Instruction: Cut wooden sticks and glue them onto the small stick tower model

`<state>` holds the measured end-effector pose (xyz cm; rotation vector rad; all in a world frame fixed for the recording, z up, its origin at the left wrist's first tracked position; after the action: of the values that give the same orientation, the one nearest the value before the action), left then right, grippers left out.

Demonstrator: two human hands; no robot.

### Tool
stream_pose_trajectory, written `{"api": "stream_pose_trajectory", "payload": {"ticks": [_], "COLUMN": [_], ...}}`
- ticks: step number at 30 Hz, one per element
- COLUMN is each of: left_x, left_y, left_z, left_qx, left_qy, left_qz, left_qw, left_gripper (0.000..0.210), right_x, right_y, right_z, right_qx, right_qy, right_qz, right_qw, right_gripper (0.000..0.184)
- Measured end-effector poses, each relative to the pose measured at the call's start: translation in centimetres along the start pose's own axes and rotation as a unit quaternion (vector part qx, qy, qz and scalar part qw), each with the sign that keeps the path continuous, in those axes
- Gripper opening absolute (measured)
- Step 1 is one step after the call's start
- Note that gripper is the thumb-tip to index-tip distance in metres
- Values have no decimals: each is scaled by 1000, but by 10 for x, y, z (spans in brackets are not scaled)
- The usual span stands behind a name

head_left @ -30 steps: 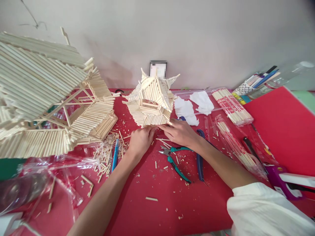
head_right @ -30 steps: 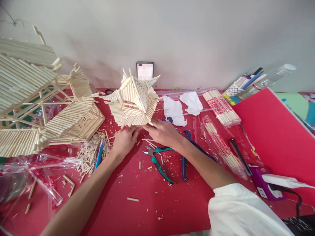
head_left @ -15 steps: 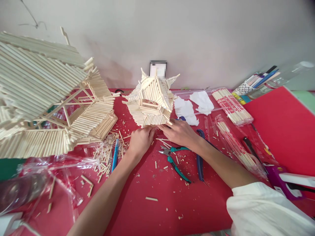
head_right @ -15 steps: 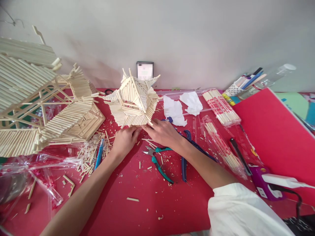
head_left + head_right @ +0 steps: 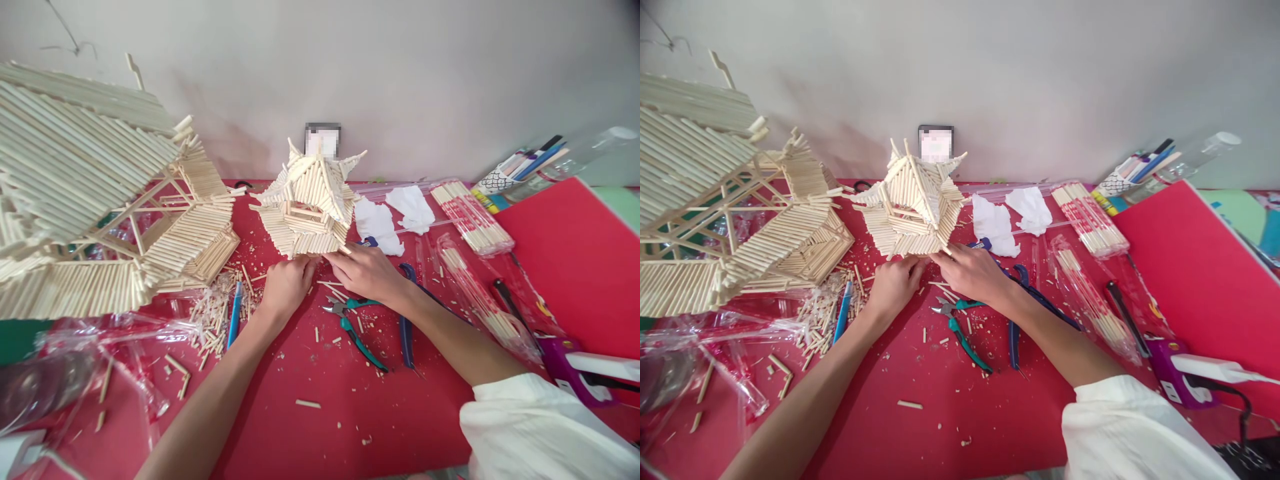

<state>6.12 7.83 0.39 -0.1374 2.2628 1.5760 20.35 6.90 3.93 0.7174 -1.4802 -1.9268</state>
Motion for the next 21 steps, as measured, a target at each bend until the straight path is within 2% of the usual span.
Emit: {"api": "stream_pose_trajectory", "payload": {"ticks": [8, 21], "left_x": [2, 1], "left_y": [-2, -2], "left_z": [1, 0], "left_qx": [-8, -20], "left_qy": [-6, -16], "left_qz": [-3, -6], "left_qw": [1000, 1000], "left_gripper": [40, 40], "right_x": [-1, 0], "right_y": [-5, 2], "right_z": [1, -1], "right_qx": [26, -17], "right_qy": [-10, 3], "right_qz": [6, 12], "right_qw": [1000, 1000], "right_gripper": [32, 30]}}
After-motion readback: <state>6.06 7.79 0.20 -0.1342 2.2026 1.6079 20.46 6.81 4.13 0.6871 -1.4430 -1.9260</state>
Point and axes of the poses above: each hand's wrist, its own z-axis towards the middle knuckle, its own y-axis out of the back of the hand, x = y × z, the point moved 6 cm from there along z, towards the middle knuckle, and after that the axes turned 11 degrees about x, right-handed, at the moved point
